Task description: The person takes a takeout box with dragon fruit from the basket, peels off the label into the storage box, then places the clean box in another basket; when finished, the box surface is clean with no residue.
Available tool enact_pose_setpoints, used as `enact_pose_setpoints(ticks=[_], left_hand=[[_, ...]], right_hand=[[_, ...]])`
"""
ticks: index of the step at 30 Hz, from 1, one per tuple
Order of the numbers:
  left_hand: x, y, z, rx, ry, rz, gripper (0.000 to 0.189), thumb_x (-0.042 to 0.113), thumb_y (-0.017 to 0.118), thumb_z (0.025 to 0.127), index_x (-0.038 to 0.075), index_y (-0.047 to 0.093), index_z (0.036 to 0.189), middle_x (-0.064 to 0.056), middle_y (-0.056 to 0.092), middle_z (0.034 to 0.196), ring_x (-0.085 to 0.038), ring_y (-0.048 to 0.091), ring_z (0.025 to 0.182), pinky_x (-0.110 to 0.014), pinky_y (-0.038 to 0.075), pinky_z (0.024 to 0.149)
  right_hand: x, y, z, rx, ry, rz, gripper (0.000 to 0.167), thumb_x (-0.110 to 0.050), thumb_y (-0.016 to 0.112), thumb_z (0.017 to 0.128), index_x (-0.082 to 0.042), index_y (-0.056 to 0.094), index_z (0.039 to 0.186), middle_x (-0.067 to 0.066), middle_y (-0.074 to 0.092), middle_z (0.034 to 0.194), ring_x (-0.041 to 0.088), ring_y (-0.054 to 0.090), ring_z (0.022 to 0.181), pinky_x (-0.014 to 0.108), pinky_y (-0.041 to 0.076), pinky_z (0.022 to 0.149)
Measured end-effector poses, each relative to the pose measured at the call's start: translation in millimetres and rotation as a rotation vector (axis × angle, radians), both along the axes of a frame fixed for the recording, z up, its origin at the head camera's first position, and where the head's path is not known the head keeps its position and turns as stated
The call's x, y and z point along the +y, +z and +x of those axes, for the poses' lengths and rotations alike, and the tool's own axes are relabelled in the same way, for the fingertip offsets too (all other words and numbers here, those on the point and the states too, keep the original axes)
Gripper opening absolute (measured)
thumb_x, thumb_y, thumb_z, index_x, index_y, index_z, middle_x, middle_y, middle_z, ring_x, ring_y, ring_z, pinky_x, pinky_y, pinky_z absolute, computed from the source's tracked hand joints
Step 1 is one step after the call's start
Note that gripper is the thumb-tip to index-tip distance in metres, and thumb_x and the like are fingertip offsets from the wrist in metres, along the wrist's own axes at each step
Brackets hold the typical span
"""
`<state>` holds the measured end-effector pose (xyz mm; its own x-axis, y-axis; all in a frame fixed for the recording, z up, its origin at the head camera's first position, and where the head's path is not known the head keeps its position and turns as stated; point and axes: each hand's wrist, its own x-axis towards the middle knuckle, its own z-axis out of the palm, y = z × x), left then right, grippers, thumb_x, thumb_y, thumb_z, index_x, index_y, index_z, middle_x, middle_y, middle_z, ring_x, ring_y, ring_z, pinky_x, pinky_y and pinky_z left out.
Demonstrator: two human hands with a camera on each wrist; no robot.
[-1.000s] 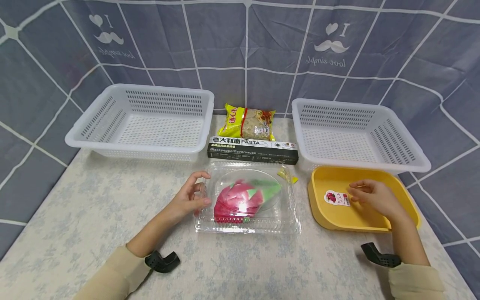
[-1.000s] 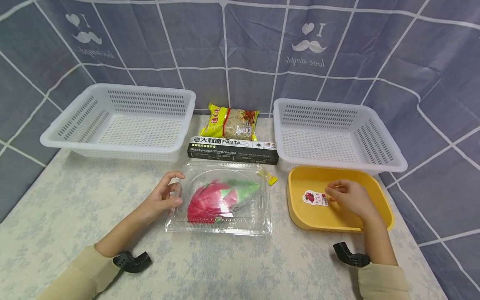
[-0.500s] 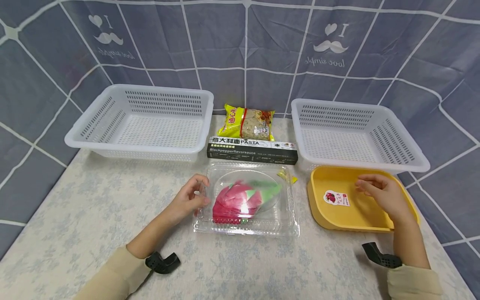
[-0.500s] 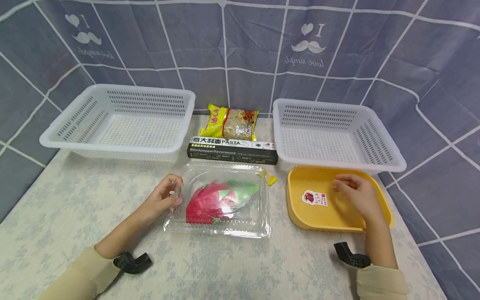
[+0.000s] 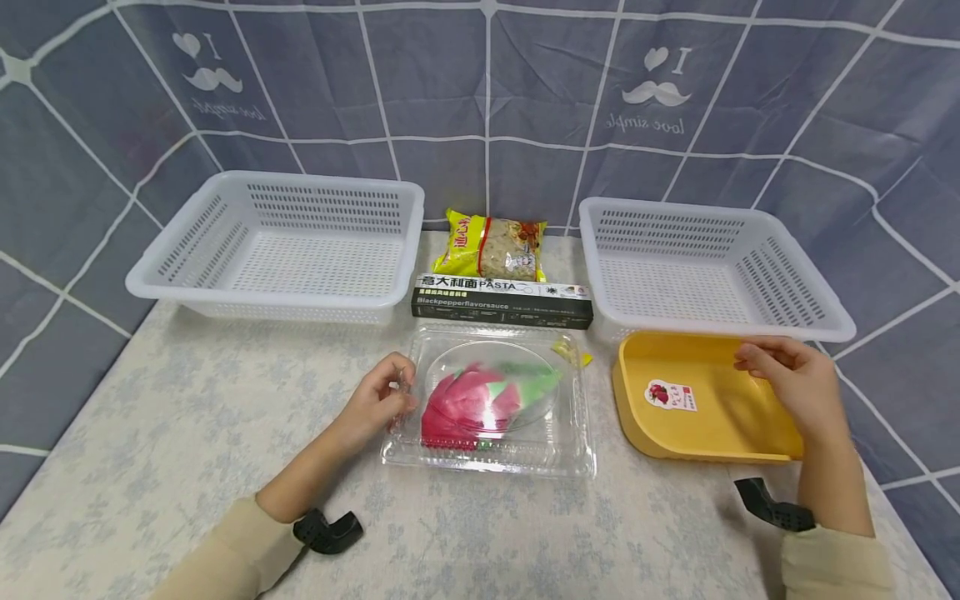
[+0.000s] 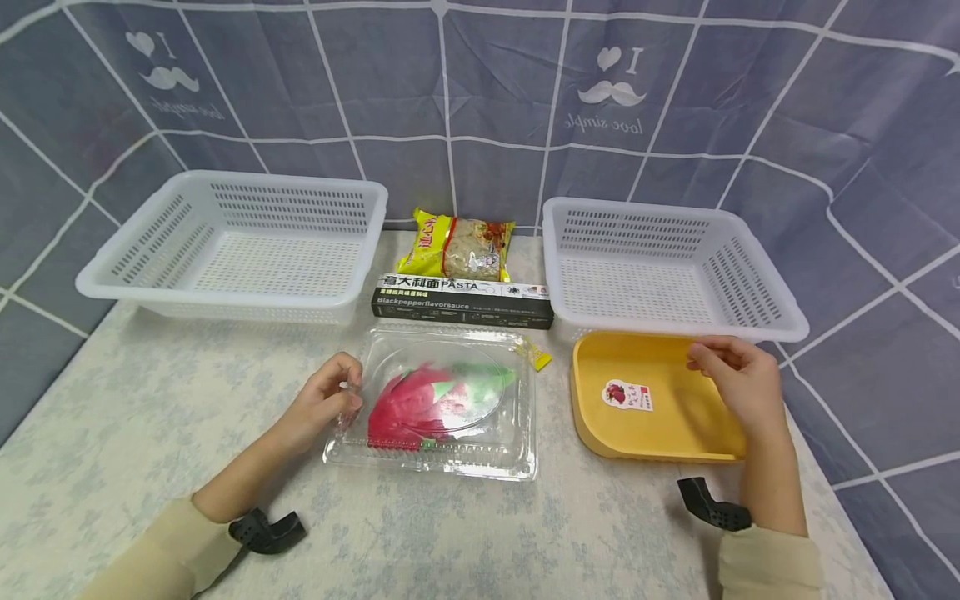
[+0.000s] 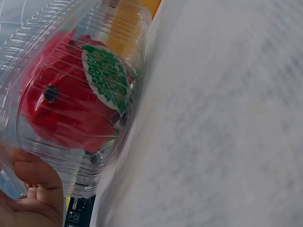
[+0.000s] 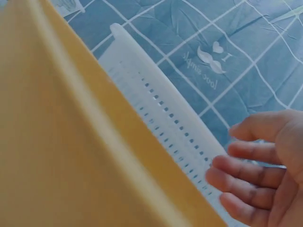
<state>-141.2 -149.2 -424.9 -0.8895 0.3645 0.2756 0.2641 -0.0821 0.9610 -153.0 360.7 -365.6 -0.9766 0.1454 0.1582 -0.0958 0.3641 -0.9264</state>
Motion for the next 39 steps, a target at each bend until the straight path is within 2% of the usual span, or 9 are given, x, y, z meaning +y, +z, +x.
enact_pose_setpoints(ticks=[4,6,11,14,20,28,31,36,39], left_hand=[[2.4,0.0,-0.7,-0.009,-0.005,0.021,0.023,-0.012,0.045,0.075,0.002,0.040,0.091,-0.001,0.040,0.077,-0.002,0.039,0.048,-0.016,0.032,0.040],[3.0,-0.5,-0.6,-0.014,-0.004,0.031,0.023,-0.012,0.045,0.074,0.002,0.039,0.091,-0.001,0.040,0.078,-0.002,0.038,0.048,-0.016,0.031,0.040],[2.8,-2.0,0.1,-0.019,0.005,0.050,0.023,-0.013,0.045,0.074,0.002,0.039,0.090,-0.002,0.039,0.081,-0.001,0.039,0.049,-0.015,0.031,0.040],[1.9,-1.1,0.2,-0.008,0.010,0.060,0.023,-0.013,0.044,0.074,0.003,0.039,0.091,-0.004,0.039,0.083,-0.001,0.039,0.050,-0.015,0.031,0.041],[1.0,3.6,0.4,0.004,0.011,0.103,0.023,-0.013,0.042,0.074,0.001,0.038,0.091,-0.008,0.037,0.083,-0.001,0.038,0.050,-0.015,0.029,0.041],[9.0,12.6,1.6,-0.001,0.066,0.151,0.025,-0.016,0.041,0.073,0.002,0.040,0.091,-0.011,0.036,0.091,0.000,0.036,0.050,-0.014,0.029,0.042],[14.3,19.4,-0.4,-0.013,0.076,0.176,0.026,-0.015,0.040,0.074,0.005,0.042,0.090,-0.010,0.037,0.091,0.000,0.036,0.050,-0.013,0.030,0.044],[20.9,34.9,-8.6,-0.050,0.089,0.206,0.029,-0.013,0.039,0.075,0.012,0.045,0.089,-0.008,0.036,0.090,-0.001,0.036,0.052,-0.013,0.033,0.047],[23.5,44.5,-14.3,-0.068,0.089,0.218,0.029,-0.012,0.039,0.076,0.014,0.045,0.089,-0.008,0.035,0.094,-0.002,0.036,0.052,-0.013,0.034,0.047]], right_hand=[[2.0,9.7,-6.0,0.050,-0.112,-0.273,0.009,-0.004,0.068,0.090,-0.012,0.073,0.090,-0.006,0.070,0.072,0.005,0.067,0.061,0.013,0.052,0.058],[2.5,13.9,-8.8,0.072,-0.183,-0.372,0.007,-0.004,0.071,0.088,-0.010,0.073,0.086,-0.003,0.070,0.068,0.007,0.067,0.057,0.014,0.052,0.055],[1.3,18.7,-12.6,0.074,-0.336,-0.492,0.008,-0.005,0.076,0.084,-0.007,0.071,0.078,0.000,0.068,0.063,0.010,0.065,0.051,0.016,0.053,0.052],[-0.1,19.6,-15.1,0.052,-0.374,-0.546,0.012,-0.001,0.075,0.084,-0.005,0.067,0.076,0.001,0.069,0.063,0.012,0.064,0.048,0.018,0.053,0.050],[1.5,18.8,-19.0,-0.005,-0.379,-0.572,0.019,-0.003,0.077,0.083,-0.005,0.058,0.079,0.002,0.068,0.060,0.013,0.064,0.045,0.021,0.053,0.047],[4.5,16.9,-19.3,-0.079,-0.384,-0.527,0.028,-0.008,0.076,0.084,-0.006,0.049,0.093,-0.001,0.067,0.060,0.013,0.064,0.044,0.021,0.052,0.045],[5.6,16.4,-19.7,-0.104,-0.406,-0.521,0.033,-0.010,0.077,0.084,-0.007,0.047,0.096,-0.002,0.068,0.060,0.013,0.064,0.046,0.021,0.053,0.046],[5.4,14.0,-20.6,-0.141,-0.496,-0.505,0.038,-0.016,0.081,0.080,-0.013,0.047,0.096,-0.007,0.068,0.061,0.011,0.065,0.048,0.021,0.053,0.046],[4.0,12.1,-20.5,-0.156,-0.508,-0.504,0.042,-0.018,0.083,0.078,-0.015,0.046,0.096,-0.008,0.068,0.063,0.011,0.066,0.048,0.021,0.053,0.047]])
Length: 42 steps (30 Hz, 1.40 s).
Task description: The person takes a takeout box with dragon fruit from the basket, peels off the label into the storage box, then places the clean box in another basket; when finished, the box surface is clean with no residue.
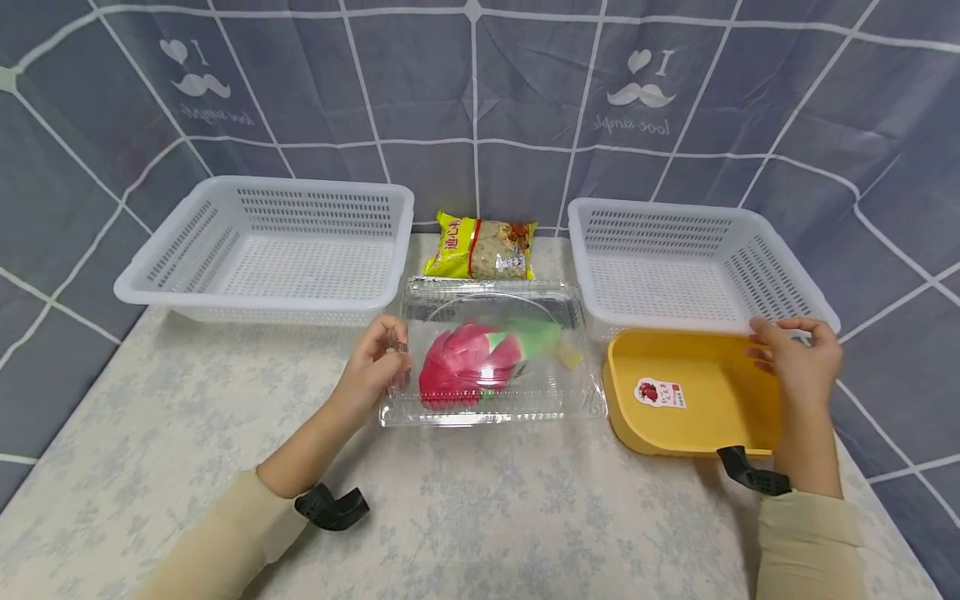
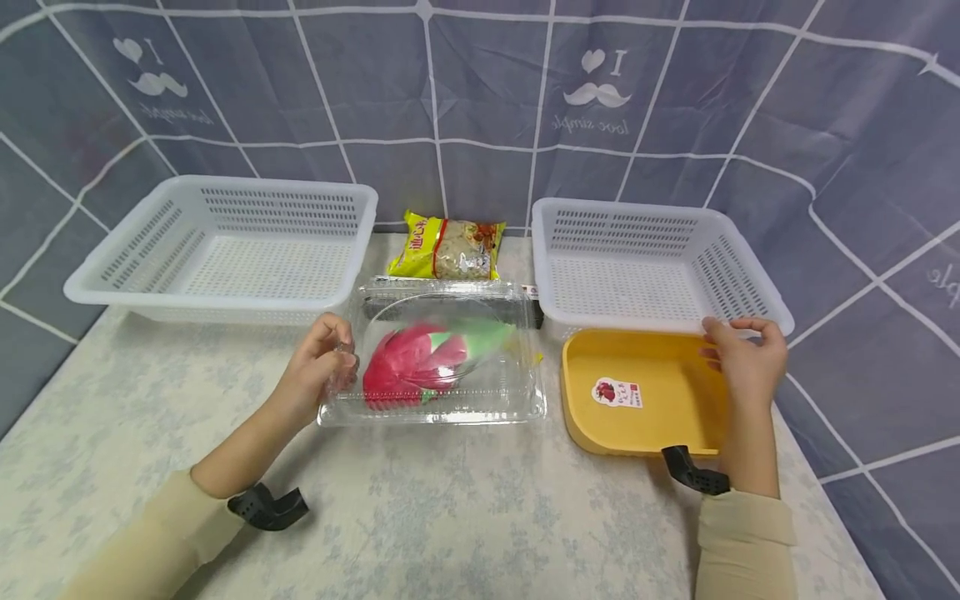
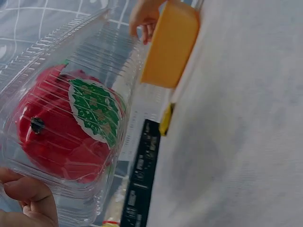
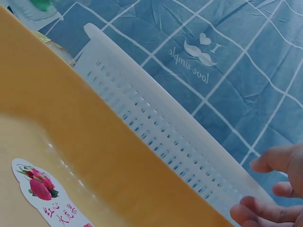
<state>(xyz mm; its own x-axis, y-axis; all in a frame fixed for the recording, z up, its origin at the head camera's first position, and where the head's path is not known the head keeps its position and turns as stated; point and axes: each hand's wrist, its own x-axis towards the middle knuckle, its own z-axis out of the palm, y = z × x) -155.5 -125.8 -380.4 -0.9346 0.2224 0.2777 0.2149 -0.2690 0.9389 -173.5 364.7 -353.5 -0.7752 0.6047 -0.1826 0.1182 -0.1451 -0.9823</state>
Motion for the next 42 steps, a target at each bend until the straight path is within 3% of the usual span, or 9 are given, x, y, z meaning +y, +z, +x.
enact_pose_setpoints(ticks=[5,12,16,28,36,38,42], left_hand=[[6.9,15.5,-9.7,0.011,0.006,0.016,0.027,-0.010,0.037,0.076,0.012,0.045,0.089,-0.009,0.037,0.096,-0.004,0.034,0.051,-0.015,0.031,0.045],[23.5,31.9,-22.9,-0.009,0.027,0.051,0.023,-0.009,0.039,0.079,0.011,0.045,0.089,0.001,0.037,0.064,-0.005,0.033,0.047,-0.015,0.025,0.042],[32.4,39.5,-31.3,-0.017,0.032,0.052,0.022,-0.007,0.041,0.079,0.012,0.046,0.090,0.001,0.038,0.061,-0.007,0.032,0.047,-0.016,0.024,0.041],[57.3,53.2,-49.1,-0.008,0.030,0.075,0.022,-0.005,0.045,0.078,0.014,0.048,0.088,0.002,0.036,0.060,-0.007,0.031,0.048,-0.017,0.020,0.041],[74.8,58.7,-60.8,-0.027,0.034,0.102,0.017,-0.003,0.045,0.079,0.010,0.048,0.088,0.000,0.039,0.062,-0.007,0.032,0.048,-0.016,0.023,0.042],[78.4,59.7,-63.7,-0.028,0.032,0.096,0.017,-0.002,0.046,0.079,0.012,0.049,0.089,0.000,0.039,0.063,-0.007,0.032,0.048,-0.016,0.023,0.042],[86.1,59.8,-67.5,-0.038,0.008,0.096,0.019,-0.002,0.047,0.080,0.014,0.050,0.089,0.002,0.038,0.061,-0.007,0.031,0.046,-0.017,0.022,0.042]], right_hand=[[-0.9,-2.5,-0.4,-0.006,0.043,0.002,0.044,-0.016,0.083,0.078,-0.017,0.044,0.099,-0.009,0.066,0.064,0.012,0.066,0.048,0.021,0.053,0.046],[17.0,-24.2,-11.7,-0.007,0.077,0.046,0.051,-0.020,0.085,0.076,-0.023,0.044,0.105,-0.006,0.065,0.069,0.012,0.068,0.053,0.024,0.055,0.048],[28.5,-38.8,-19.5,0.003,0.091,0.055,0.056,-0.021,0.088,0.073,-0.024,0.046,0.109,-0.003,0.065,0.074,0.013,0.070,0.059,0.026,0.056,0.051],[9.4,-14.2,-9.6,0.097,0.060,-0.177,0.042,0.000,0.079,0.078,-0.014,0.051,0.106,0.004,0.064,0.071,0.015,0.069,0.059,0.024,0.056,0.055],[6.6,-9.1,-6.3,0.206,0.126,-0.325,0.045,0.012,0.071,0.081,-0.007,0.044,0.111,0.010,0.066,0.069,0.021,0.069,0.057,0.029,0.057,0.056],[18.5,-22.4,-13.3,0.215,0.136,-0.301,0.049,0.009,0.076,0.078,-0.008,0.046,0.112,0.010,0.068,0.071,0.021,0.070,0.059,0.029,0.058,0.059],[23.6,-27.8,-16.0,0.207,0.133,-0.267,0.050,0.006,0.078,0.077,-0.007,0.047,0.114,0.009,0.069,0.073,0.020,0.070,0.061,0.029,0.058,0.060]])
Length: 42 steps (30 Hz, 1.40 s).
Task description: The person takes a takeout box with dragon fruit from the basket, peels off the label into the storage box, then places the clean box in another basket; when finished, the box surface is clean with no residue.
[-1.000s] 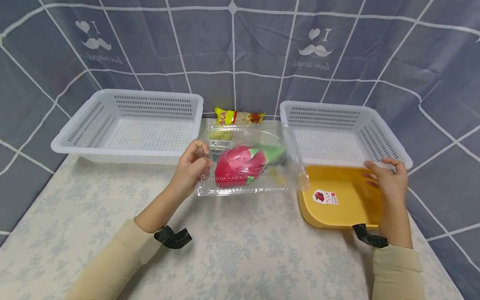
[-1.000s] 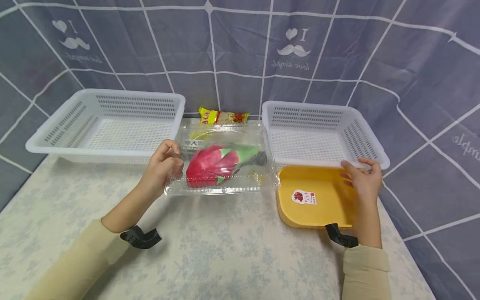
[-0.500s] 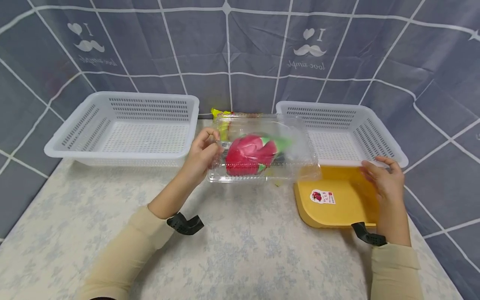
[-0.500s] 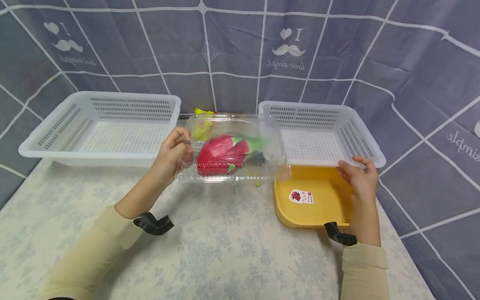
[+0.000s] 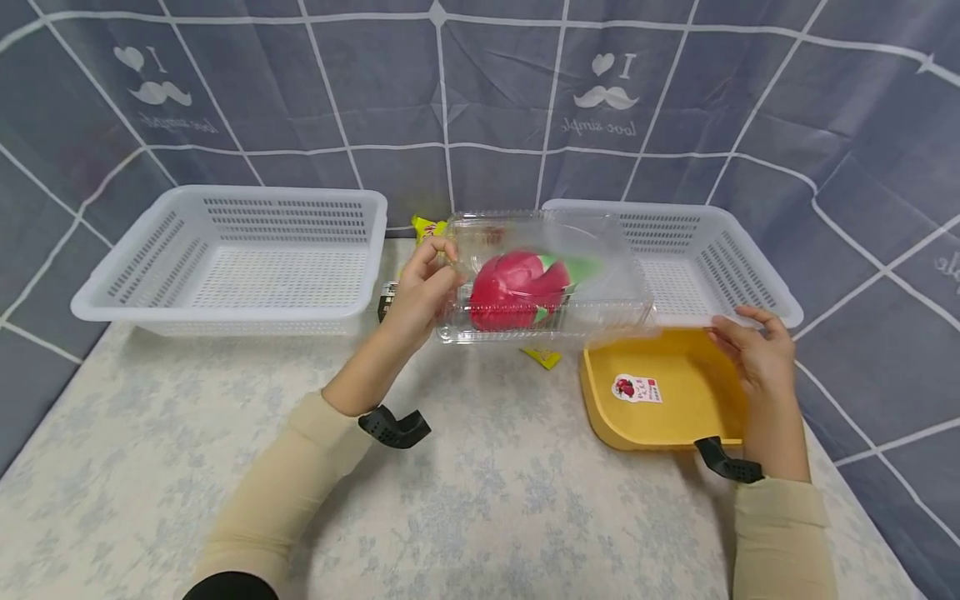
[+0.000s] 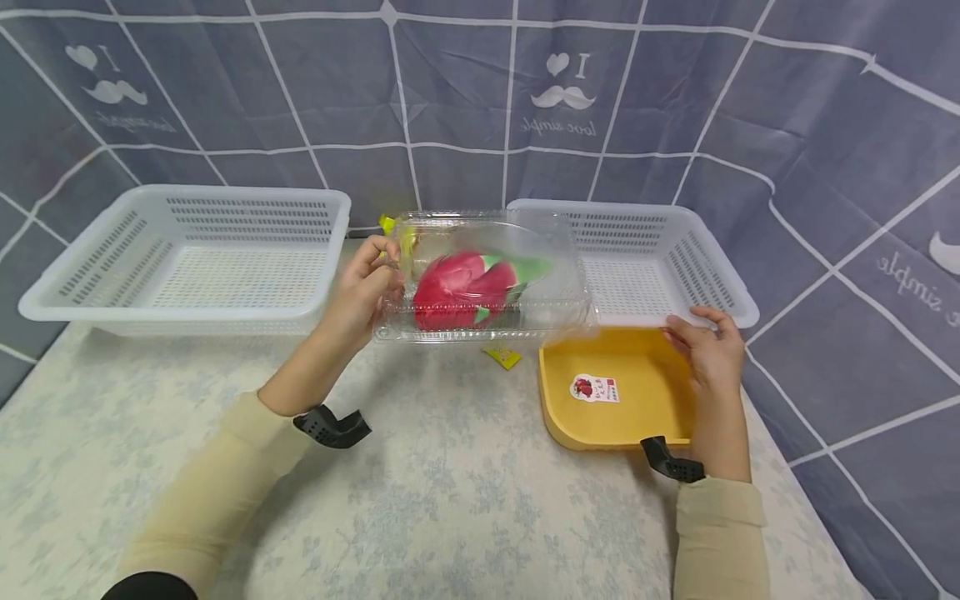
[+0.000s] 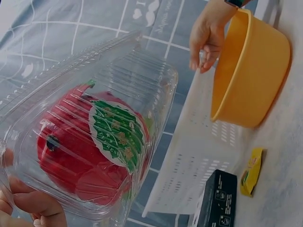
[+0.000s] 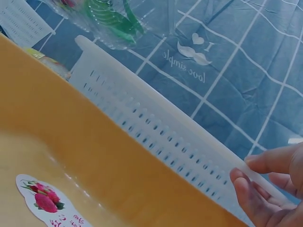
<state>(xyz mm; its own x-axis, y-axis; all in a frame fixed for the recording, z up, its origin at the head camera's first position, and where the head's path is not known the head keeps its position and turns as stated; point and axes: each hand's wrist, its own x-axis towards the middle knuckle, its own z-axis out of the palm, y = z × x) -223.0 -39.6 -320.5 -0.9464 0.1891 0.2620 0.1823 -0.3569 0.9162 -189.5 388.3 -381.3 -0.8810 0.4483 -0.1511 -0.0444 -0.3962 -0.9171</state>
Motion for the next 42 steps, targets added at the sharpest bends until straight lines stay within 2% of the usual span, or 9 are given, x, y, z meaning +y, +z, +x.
enact_pose_setpoints(ticks=[1,2,6,13,17,21,30,35,42], left_hand=[[2.0,-0.6,-1.0,-0.001,-0.006,0.001,0.021,-0.002,0.047,0.080,0.017,0.050,0.088,0.002,0.038,0.061,-0.007,0.030,0.046,-0.017,0.022,0.042],[4.2,-0.7,-1.7,-0.005,-0.008,0.002,0.021,-0.003,0.047,0.081,0.017,0.050,0.088,0.003,0.038,0.060,-0.007,0.030,0.046,-0.017,0.022,0.042],[12.2,-0.2,-6.5,-0.009,-0.004,-0.001,0.015,-0.001,0.046,0.083,0.013,0.049,0.089,0.002,0.040,0.060,-0.008,0.032,0.046,-0.017,0.022,0.041],[23.2,3.5,-18.9,0.025,-0.028,-0.018,0.013,0.002,0.046,0.085,0.014,0.049,0.091,0.000,0.040,0.060,-0.010,0.028,0.044,-0.018,0.022,0.040],[29.7,5.7,-24.4,0.035,-0.052,-0.009,0.012,0.003,0.046,0.086,0.013,0.049,0.093,-0.001,0.048,0.068,-0.010,0.027,0.043,-0.018,0.023,0.040],[36.8,7.3,-27.8,0.030,-0.071,0.008,0.013,0.002,0.047,0.087,0.014,0.049,0.092,-0.003,0.050,0.073,-0.010,0.026,0.042,-0.019,0.023,0.040],[56.7,11.3,-37.5,0.043,-0.084,0.045,0.012,0.001,0.043,0.088,0.011,0.048,0.092,-0.006,0.049,0.071,-0.011,0.026,0.041,-0.019,0.022,0.040],[68.1,12.6,-43.7,0.004,-0.118,0.083,0.016,0.000,0.044,0.088,0.016,0.049,0.090,-0.007,0.053,0.074,-0.009,0.022,0.040,-0.019,0.019,0.041],[84.9,13.0,-53.0,-0.043,-0.144,0.101,0.017,-0.002,0.045,0.087,0.013,0.049,0.089,-0.003,0.052,0.070,-0.008,0.022,0.041,-0.019,0.019,0.042]], right_hand=[[0.5,-0.6,-0.5,0.000,-0.001,0.003,0.050,0.006,0.078,0.077,-0.007,0.046,0.114,0.009,0.069,0.073,0.020,0.070,0.061,0.029,0.058,0.060],[-6.8,7.2,3.5,-0.005,-0.013,-0.004,0.047,0.008,0.075,0.079,-0.006,0.047,0.113,0.009,0.068,0.072,0.020,0.070,0.060,0.028,0.058,0.059],[-17.4,17.3,8.8,0.012,-0.012,-0.034,0.041,0.010,0.072,0.080,-0.003,0.046,0.110,0.010,0.067,0.070,0.020,0.069,0.058,0.028,0.057,0.058],[-18.4,17.8,8.9,0.036,0.018,-0.104,0.028,0.014,0.070,0.080,-0.002,0.053,0.096,0.012,0.067,0.070,0.022,0.069,0.058,0.029,0.058,0.056],[-18.8,15.7,8.3,0.042,0.024,-0.104,0.023,0.016,0.066,0.083,-0.002,0.054,0.092,0.012,0.068,0.070,0.021,0.069,0.058,0.029,0.058,0.057],[-18.6,15.4,8.2,0.038,0.021,-0.111,0.026,0.017,0.066,0.082,-0.001,0.053,0.094,0.013,0.068,0.070,0.021,0.069,0.058,0.030,0.058,0.057],[-16.9,20.2,10.5,0.013,0.009,-0.083,0.028,0.014,0.068,0.083,-0.002,0.051,0.098,0.011,0.068,0.071,0.020,0.069,0.058,0.029,0.057,0.057],[-17.4,19.5,10.9,0.023,0.012,-0.093,0.028,0.014,0.070,0.080,-0.002,0.052,0.096,0.011,0.067,0.071,0.021,0.069,0.058,0.029,0.057,0.057],[-17.9,19.4,11.6,0.028,0.017,-0.090,0.030,0.014,0.071,0.080,-0.002,0.051,0.097,0.011,0.067,0.071,0.021,0.069,0.057,0.029,0.057,0.056]])
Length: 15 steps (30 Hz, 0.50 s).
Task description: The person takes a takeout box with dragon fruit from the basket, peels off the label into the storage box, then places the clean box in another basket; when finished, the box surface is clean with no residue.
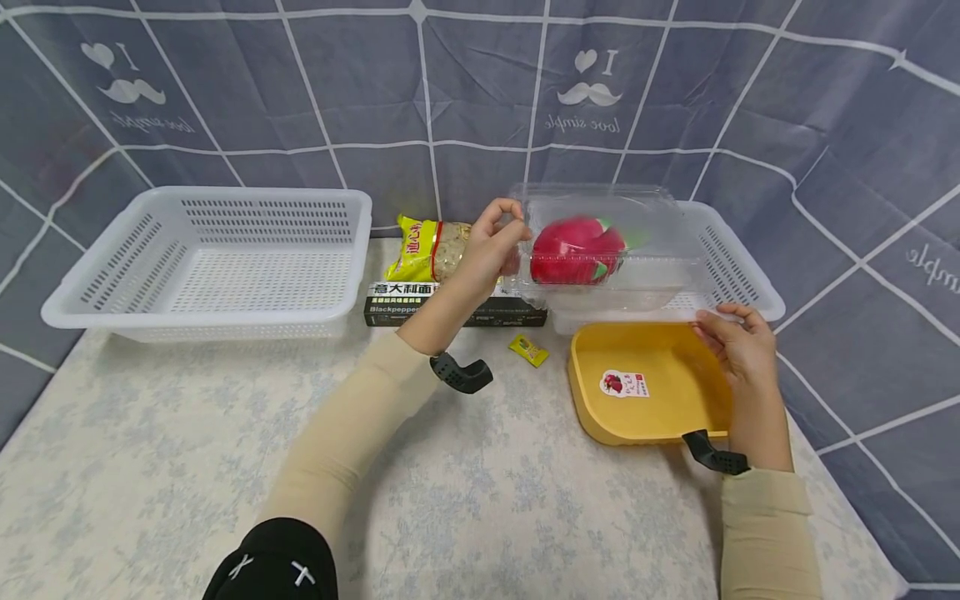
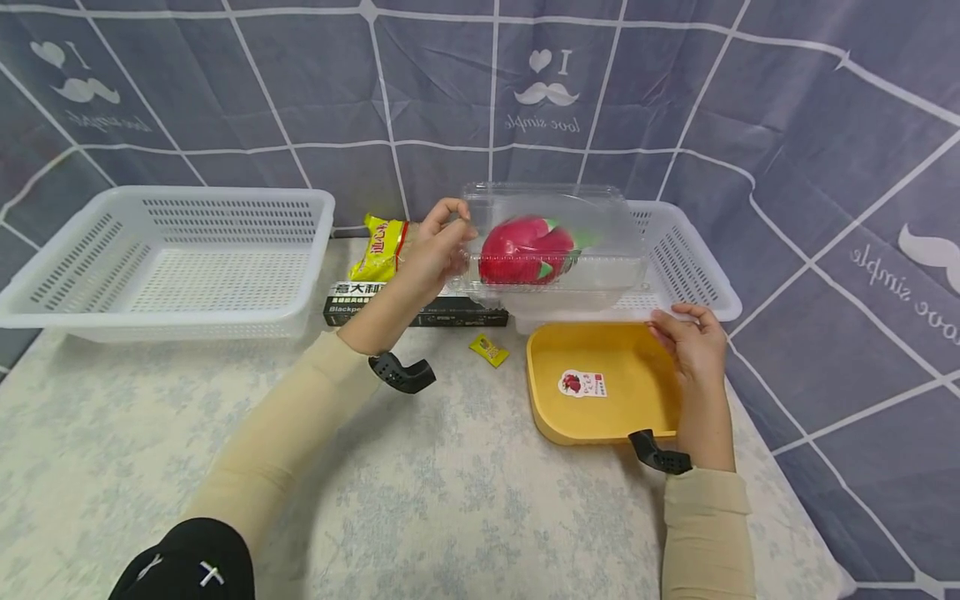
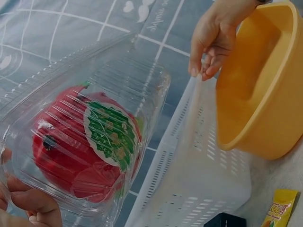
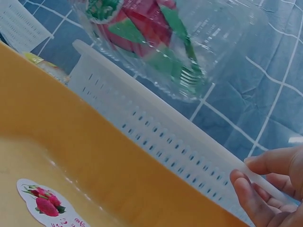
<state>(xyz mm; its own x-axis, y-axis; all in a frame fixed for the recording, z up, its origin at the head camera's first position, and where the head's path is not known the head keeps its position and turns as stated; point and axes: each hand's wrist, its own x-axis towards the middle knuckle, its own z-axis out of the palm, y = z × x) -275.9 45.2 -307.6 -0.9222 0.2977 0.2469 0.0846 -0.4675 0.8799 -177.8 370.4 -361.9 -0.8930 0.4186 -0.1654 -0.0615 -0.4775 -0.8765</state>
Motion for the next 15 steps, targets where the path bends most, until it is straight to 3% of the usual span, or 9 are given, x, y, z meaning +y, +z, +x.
enact_pose_setpoints(ticks=[7,15], left_hand=[[18.3,-0.6,-10.0,-0.004,-0.007,-0.005,0.019,-0.004,0.044,0.088,0.015,0.049,0.088,-0.005,0.055,0.072,-0.007,0.020,0.040,-0.020,0.019,0.041],[37.9,-11.0,-19.7,-0.041,0.011,-0.002,0.021,-0.003,0.041,0.092,0.016,0.047,0.089,-0.006,0.056,0.078,-0.005,0.023,0.040,-0.018,0.021,0.041]], right_hand=[[1.5,-0.3,-0.2,-0.004,-0.001,0.018,0.031,0.013,0.071,0.080,-0.002,0.050,0.098,0.011,0.068,0.071,0.021,0.070,0.059,0.028,0.057,0.057],[0.8,-0.4,-2.1,-0.005,-0.003,0.014,0.032,0.013,0.071,0.080,-0.002,0.049,0.098,0.011,0.067,0.071,0.021,0.070,0.059,0.028,0.057,0.058]])
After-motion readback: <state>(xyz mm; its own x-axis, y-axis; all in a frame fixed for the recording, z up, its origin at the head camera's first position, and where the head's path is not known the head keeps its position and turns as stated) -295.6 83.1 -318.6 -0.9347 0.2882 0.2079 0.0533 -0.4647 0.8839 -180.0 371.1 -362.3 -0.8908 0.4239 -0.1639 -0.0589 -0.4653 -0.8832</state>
